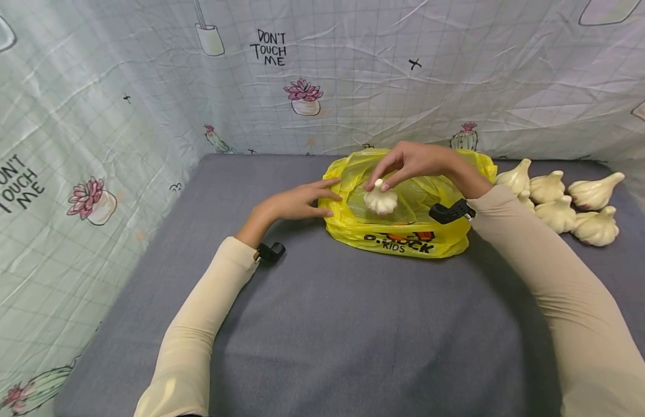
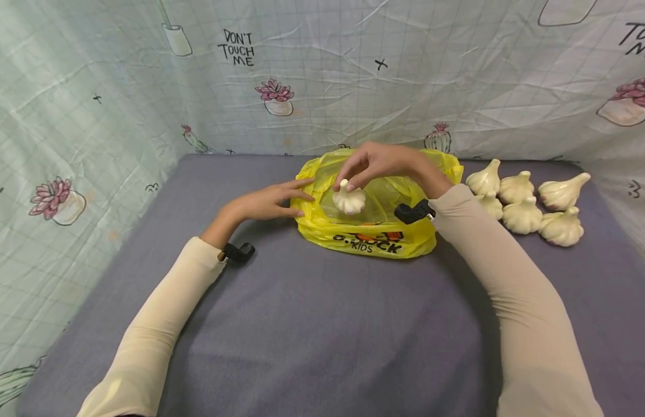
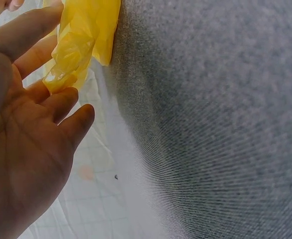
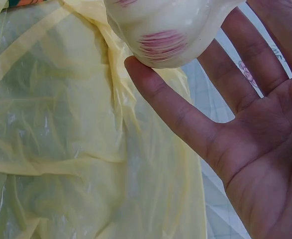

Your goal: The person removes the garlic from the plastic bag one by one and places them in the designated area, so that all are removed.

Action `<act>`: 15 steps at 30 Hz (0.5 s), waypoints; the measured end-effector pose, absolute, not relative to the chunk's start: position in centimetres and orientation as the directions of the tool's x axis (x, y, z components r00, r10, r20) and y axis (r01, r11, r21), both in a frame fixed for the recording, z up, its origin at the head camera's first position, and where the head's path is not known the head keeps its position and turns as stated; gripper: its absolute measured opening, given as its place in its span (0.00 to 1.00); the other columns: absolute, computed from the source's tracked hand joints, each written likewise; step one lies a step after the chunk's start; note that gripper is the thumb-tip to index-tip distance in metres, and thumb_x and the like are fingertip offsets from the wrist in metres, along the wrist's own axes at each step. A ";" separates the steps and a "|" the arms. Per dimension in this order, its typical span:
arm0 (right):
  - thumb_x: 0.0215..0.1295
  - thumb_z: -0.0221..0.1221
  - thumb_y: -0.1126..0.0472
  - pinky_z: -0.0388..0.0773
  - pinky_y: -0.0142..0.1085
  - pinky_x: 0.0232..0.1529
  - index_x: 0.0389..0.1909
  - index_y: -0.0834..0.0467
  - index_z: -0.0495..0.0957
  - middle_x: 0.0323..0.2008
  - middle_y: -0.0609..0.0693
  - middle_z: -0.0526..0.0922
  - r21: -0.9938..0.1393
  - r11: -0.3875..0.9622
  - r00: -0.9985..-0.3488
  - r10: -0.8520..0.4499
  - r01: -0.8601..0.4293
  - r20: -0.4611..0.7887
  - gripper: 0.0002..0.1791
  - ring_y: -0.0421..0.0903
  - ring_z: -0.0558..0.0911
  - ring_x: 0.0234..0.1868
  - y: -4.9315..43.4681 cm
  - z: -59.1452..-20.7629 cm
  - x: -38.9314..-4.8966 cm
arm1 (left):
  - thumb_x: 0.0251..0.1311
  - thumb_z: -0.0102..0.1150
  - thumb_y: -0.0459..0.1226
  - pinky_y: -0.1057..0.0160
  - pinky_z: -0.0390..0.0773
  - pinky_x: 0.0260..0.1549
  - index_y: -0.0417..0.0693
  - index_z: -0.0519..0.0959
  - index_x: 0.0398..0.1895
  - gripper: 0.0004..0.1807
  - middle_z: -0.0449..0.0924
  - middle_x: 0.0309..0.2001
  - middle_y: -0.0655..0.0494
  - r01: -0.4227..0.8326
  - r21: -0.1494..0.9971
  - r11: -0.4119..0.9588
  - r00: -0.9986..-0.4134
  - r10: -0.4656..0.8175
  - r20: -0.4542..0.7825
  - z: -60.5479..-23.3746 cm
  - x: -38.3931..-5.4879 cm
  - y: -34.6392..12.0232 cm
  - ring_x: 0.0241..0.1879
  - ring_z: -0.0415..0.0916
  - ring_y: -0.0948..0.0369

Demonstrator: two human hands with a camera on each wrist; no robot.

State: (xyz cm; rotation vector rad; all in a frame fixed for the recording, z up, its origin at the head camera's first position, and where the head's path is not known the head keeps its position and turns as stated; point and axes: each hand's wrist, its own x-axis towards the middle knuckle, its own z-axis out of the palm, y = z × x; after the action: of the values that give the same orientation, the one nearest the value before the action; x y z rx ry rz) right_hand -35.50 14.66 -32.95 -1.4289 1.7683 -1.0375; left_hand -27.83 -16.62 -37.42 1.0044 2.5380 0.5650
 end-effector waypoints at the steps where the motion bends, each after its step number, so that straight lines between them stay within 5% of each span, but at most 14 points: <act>1: 0.70 0.62 0.70 0.80 0.41 0.58 0.53 0.65 0.85 0.55 0.60 0.85 -0.874 0.104 -0.214 -0.977 -0.474 0.000 0.13 0.50 0.81 0.60 14.8 -32.9 -35.5 | 0.75 0.55 0.45 0.49 0.49 0.76 0.47 0.70 0.73 0.27 0.42 0.83 0.50 0.566 0.481 0.669 -0.686 0.706 -0.175 -37.4 -27.8 -16.6 0.81 0.39 0.52; 15: 0.69 0.62 0.71 0.80 0.38 0.56 0.52 0.64 0.86 0.54 0.57 0.86 -0.848 0.120 -0.240 -0.971 -0.517 0.009 0.13 0.49 0.83 0.58 17.2 -31.4 -34.5 | 0.75 0.56 0.45 0.48 0.49 0.76 0.46 0.70 0.73 0.27 0.41 0.83 0.49 0.571 0.473 0.671 -0.685 0.707 -0.175 -37.6 -27.6 -16.7 0.81 0.39 0.52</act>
State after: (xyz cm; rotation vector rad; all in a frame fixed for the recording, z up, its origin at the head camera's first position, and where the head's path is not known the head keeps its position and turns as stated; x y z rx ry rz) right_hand -34.45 17.16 -31.45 -1.4392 1.8292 -1.0219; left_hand -27.56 -16.70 -37.56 1.0092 2.5429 0.5499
